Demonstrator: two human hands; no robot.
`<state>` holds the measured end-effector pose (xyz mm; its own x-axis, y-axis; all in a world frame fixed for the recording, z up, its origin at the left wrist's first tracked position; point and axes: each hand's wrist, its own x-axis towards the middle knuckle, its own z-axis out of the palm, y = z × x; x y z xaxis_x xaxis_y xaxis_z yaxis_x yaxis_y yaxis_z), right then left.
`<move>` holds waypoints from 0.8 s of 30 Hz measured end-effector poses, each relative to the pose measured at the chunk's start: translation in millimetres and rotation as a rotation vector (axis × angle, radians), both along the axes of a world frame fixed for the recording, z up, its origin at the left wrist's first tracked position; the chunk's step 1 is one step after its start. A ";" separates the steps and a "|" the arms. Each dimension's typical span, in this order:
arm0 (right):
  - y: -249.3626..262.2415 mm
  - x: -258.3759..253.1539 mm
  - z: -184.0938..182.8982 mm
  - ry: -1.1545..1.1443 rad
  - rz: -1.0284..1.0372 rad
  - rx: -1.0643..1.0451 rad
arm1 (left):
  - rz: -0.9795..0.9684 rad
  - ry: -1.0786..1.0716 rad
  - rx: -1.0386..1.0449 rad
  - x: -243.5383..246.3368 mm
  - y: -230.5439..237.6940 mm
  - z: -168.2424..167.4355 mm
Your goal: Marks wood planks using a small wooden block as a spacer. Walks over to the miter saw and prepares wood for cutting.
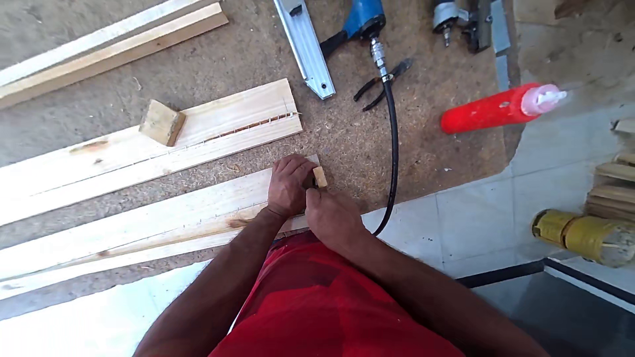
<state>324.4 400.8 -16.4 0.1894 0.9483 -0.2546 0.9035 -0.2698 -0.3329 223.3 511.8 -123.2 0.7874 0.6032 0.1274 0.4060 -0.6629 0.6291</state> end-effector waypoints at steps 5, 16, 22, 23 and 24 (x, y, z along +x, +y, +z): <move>14.3 -8.6 12.1 -0.044 -0.060 -0.162 | -0.009 -0.012 0.000 0.0 0.7 0.1; 43.1 -6.1 35.6 0.034 -0.151 -0.385 | -0.013 -0.043 0.009 -0.6 0.9 -0.6; 48.6 -1.9 32.5 0.024 -0.145 -0.348 | -0.021 -0.026 0.011 -0.4 3.0 -0.6; 49.5 -1.4 36.3 0.044 -0.147 -0.409 | -0.017 -0.022 0.015 -0.4 2.5 0.3; 50.2 1.5 41.1 0.076 -0.150 -0.460 | -0.016 -0.020 0.019 -0.1 2.0 1.0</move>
<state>325.9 451.0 24.8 0.2800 0.6977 -0.6594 0.8210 -0.5300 -0.2121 223.2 513.9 -122.2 0.7942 0.5878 0.1542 0.3829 -0.6811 0.6241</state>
